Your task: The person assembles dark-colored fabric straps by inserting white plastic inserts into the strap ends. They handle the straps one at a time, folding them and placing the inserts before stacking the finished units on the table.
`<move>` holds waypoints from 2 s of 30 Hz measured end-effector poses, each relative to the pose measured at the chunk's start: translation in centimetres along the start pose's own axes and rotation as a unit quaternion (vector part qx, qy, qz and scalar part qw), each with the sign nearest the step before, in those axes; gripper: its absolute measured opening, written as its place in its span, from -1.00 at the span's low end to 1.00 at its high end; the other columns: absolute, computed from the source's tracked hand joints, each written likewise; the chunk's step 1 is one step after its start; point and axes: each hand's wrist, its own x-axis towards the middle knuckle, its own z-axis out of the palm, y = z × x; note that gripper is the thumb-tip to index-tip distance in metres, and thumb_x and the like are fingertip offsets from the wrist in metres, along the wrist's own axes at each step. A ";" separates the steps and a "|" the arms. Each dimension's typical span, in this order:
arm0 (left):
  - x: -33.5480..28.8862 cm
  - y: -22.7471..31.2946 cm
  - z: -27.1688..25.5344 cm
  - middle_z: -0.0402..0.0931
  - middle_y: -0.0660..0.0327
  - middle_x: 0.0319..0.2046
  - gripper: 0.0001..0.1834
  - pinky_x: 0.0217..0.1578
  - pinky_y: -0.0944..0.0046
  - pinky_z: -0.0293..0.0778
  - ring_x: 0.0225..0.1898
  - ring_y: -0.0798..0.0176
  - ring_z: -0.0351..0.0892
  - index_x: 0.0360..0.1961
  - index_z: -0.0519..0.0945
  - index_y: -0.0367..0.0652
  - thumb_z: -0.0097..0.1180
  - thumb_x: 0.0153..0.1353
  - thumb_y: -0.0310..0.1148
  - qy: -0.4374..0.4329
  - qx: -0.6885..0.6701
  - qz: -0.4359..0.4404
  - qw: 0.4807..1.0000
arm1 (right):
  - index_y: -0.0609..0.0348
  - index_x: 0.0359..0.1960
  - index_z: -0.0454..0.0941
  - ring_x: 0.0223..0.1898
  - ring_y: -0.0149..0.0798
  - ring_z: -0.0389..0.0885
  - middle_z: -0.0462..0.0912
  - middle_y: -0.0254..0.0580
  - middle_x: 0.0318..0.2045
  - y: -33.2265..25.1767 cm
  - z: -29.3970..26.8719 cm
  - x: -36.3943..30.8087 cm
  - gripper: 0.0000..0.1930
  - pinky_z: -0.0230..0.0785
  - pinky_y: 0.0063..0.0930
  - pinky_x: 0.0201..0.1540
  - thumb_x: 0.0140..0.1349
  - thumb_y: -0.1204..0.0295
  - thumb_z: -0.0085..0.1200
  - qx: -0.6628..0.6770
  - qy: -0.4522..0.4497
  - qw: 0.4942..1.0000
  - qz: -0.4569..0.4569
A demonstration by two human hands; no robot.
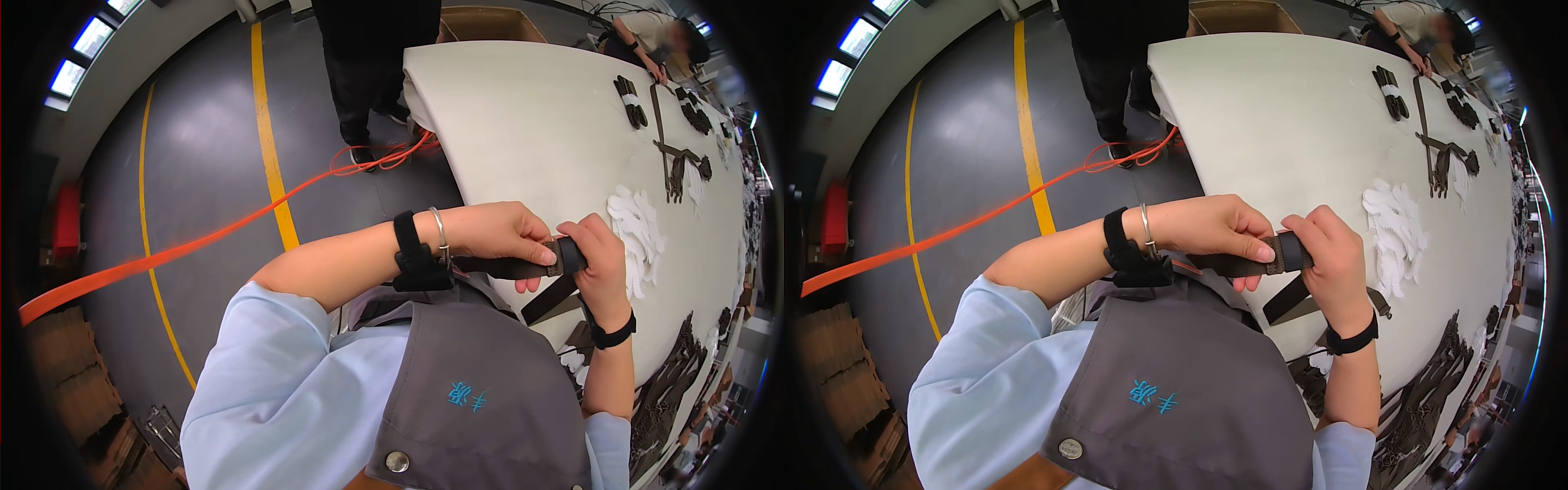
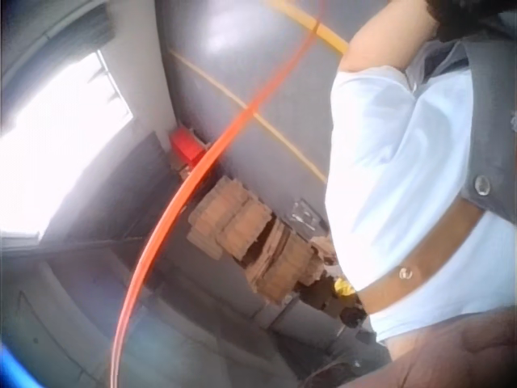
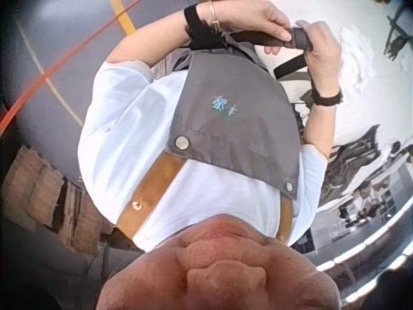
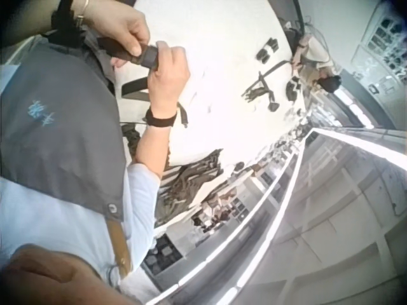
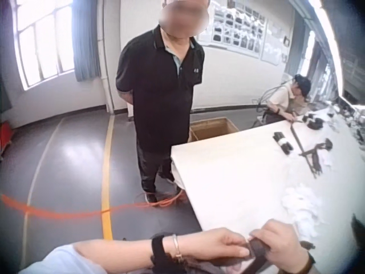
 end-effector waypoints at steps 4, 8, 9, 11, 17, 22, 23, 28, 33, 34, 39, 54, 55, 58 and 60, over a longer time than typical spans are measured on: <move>0.1 0.5 0.1 0.69 0.12 -0.34 -0.74 -0.24 0.38 0.57 -0.34 0.35 0.69 -0.23 0.56 -0.34 0.03 0.42 -0.29 -0.014 0.006 0.003 1.000 | 0.22 -0.23 0.59 -0.52 -0.14 0.47 0.43 -0.17 -0.50 0.4 -0.2 -1.1 -0.63 0.32 -0.38 -0.48 -0.14 0.80 0.11 -0.009 0.017 0.999 0.030; 0.6 0.5 0.0 0.70 0.15 -0.30 -0.74 -0.17 0.38 0.54 -0.21 0.39 0.67 -0.19 0.57 -0.35 0.04 0.41 -0.31 -0.063 0.002 0.059 0.996 | 0.23 -0.22 0.58 -0.52 -0.13 0.48 0.43 -0.16 -0.49 0.3 -0.7 -2.4 -0.62 0.32 -0.41 -0.46 -0.14 0.82 0.08 0.043 0.051 0.995 0.072; 0.9 0.8 -0.1 0.67 0.27 -0.38 -0.75 -0.14 0.42 0.49 -0.27 0.44 0.63 -0.20 0.61 -0.31 0.08 0.39 -0.30 -0.041 0.056 0.042 0.997 | 0.24 -0.23 0.57 -0.51 -0.14 0.48 0.44 -0.16 -0.49 0.5 -0.7 -2.7 -0.64 0.32 -0.42 -0.46 -0.13 0.81 0.09 0.055 0.068 0.993 0.075; 1.8 1.1 -0.3 0.53 0.27 -0.23 -0.81 -0.04 0.39 0.39 -0.23 0.40 0.50 -0.30 0.65 -0.26 0.21 0.28 -0.32 -0.017 0.082 0.051 0.995 | 0.23 -0.25 0.56 -0.49 -0.14 0.49 0.45 -0.17 -0.48 0.7 -1.2 -3.1 -0.67 0.32 -0.42 -0.45 -0.11 0.79 0.13 0.072 0.082 0.990 0.086; 4.3 3.0 3.4 0.20 0.10 0.27 -0.74 0.34 0.02 0.00 0.32 0.11 0.13 -0.31 0.72 -0.27 0.33 0.11 -0.26 -0.069 0.036 0.226 0.971 | 0.19 -0.25 0.54 -0.44 -0.21 0.51 0.51 -0.22 -0.46 0.6 -1.8 -6.0 -0.74 0.33 -0.42 -0.38 0.01 0.70 0.23 0.165 0.154 0.966 0.123; 8.9 5.2 5.6 0.40 0.05 0.20 -0.67 0.30 -0.02 0.20 0.38 -0.01 0.19 -0.17 0.69 -0.29 0.20 0.29 -0.20 -0.004 -0.009 0.292 0.957 | 0.23 -0.14 0.54 -0.32 -0.38 0.50 0.57 -0.29 -0.39 1.5 -2.6 -6.9 -0.39 0.38 -0.46 -0.23 0.14 -0.14 0.24 0.335 0.182 0.899 0.218; 10.2 5.8 6.5 0.44 0.07 0.17 -0.65 0.23 0.06 0.29 0.33 0.05 0.27 -0.10 0.66 -0.30 0.16 0.32 -0.19 0.023 -0.068 0.264 0.962 | 0.24 -0.10 0.52 -0.28 -0.38 0.51 0.58 -0.29 -0.37 1.8 -2.4 -6.9 -0.32 0.38 -0.47 -0.19 0.13 -0.21 0.20 0.332 0.221 0.892 0.214; 14.2 6.8 9.7 0.54 0.14 0.02 -0.57 0.02 0.24 0.48 0.05 0.25 0.50 0.13 0.50 -0.29 0.03 0.42 -0.17 0.116 -0.173 0.132 0.969 | 0.32 -0.04 0.44 -0.32 -0.34 0.63 0.62 -0.19 -0.36 2.3 -3.6 -8.3 -0.32 0.51 -0.48 -0.26 0.18 -0.14 0.21 0.432 0.221 0.838 0.249; 17.0 6.1 10.3 0.61 0.23 -0.17 -0.60 -0.12 0.36 0.52 -0.18 0.36 0.58 0.10 0.53 -0.28 0.07 0.41 -0.20 0.072 -0.182 0.083 0.977 | 0.29 -0.10 0.48 -0.41 -0.31 0.69 0.65 -0.20 -0.41 1.4 -5.5 -10.5 -0.66 0.54 -0.46 -0.30 0.19 0.35 0.28 0.454 0.228 0.790 0.342; 17.4 6.3 9.9 0.60 0.22 -0.16 -0.61 -0.12 0.35 0.52 -0.18 0.35 0.58 0.09 0.54 -0.28 0.07 0.40 -0.21 0.018 -0.163 0.059 0.985 | 0.28 -0.12 0.49 -0.42 -0.30 0.70 0.65 -0.20 -0.42 1.2 -5.9 -10.6 -0.69 0.54 -0.47 -0.31 0.21 0.36 0.26 0.464 0.249 0.779 0.341; 18.6 7.4 9.6 0.56 0.15 -0.04 -0.69 -0.06 0.21 0.50 -0.05 0.24 0.53 -0.06 0.61 -0.24 0.06 0.40 -0.20 -0.081 0.074 0.007 0.994 | 0.24 -0.21 0.51 -0.41 -0.27 0.73 0.66 -0.23 -0.45 1.1 -7.0 -11.2 -0.80 0.53 -0.52 -0.37 0.27 0.38 0.19 0.511 0.309 0.716 0.362; 21.7 8.8 7.2 0.51 0.22 0.06 -0.60 0.12 0.16 0.33 0.09 0.33 0.43 0.03 0.56 -0.21 0.10 0.38 -0.11 0.000 -0.038 0.045 0.998 | 0.18 -0.37 0.47 -0.58 -0.46 0.53 0.57 -0.35 -0.59 3.6 -6.1 -10.6 -0.84 0.23 -0.58 -0.50 0.31 0.37 0.11 0.503 0.250 0.727 0.395; 20.8 10.0 7.6 0.51 0.23 0.03 -0.62 0.10 0.18 0.31 0.07 0.38 0.43 0.00 0.55 -0.22 0.12 0.37 -0.13 0.088 0.025 0.039 0.995 | 0.18 -0.35 0.47 -0.58 -0.45 0.53 0.57 -0.34 -0.57 3.4 -6.2 -10.9 -0.84 0.22 -0.59 -0.51 0.32 0.37 0.10 0.512 0.268 0.712 0.400; 19.0 15.3 5.5 0.51 0.26 0.03 -0.76 0.08 0.21 0.29 0.13 0.34 0.43 -0.10 0.53 -0.13 0.12 0.35 -0.22 0.127 0.044 0.195 0.971 | 0.19 -0.31 0.45 -0.57 -0.42 0.53 0.56 -0.30 -0.54 4.6 -5.0 -12.8 -0.86 0.23 -0.61 -0.53 0.35 0.39 0.07 0.510 0.298 0.691 0.417; 15.8 21.6 5.7 0.50 0.15 0.07 -0.71 0.13 0.12 0.27 0.13 0.15 0.45 -0.07 0.51 -0.15 -0.08 0.42 -0.18 0.024 0.076 0.404 0.911 | 0.17 -0.31 0.44 -0.58 -0.43 0.52 0.55 -0.29 -0.54 4.7 -4.8 -12.9 -0.89 0.22 -0.60 -0.55 0.35 0.42 0.06 0.509 0.311 0.694 0.403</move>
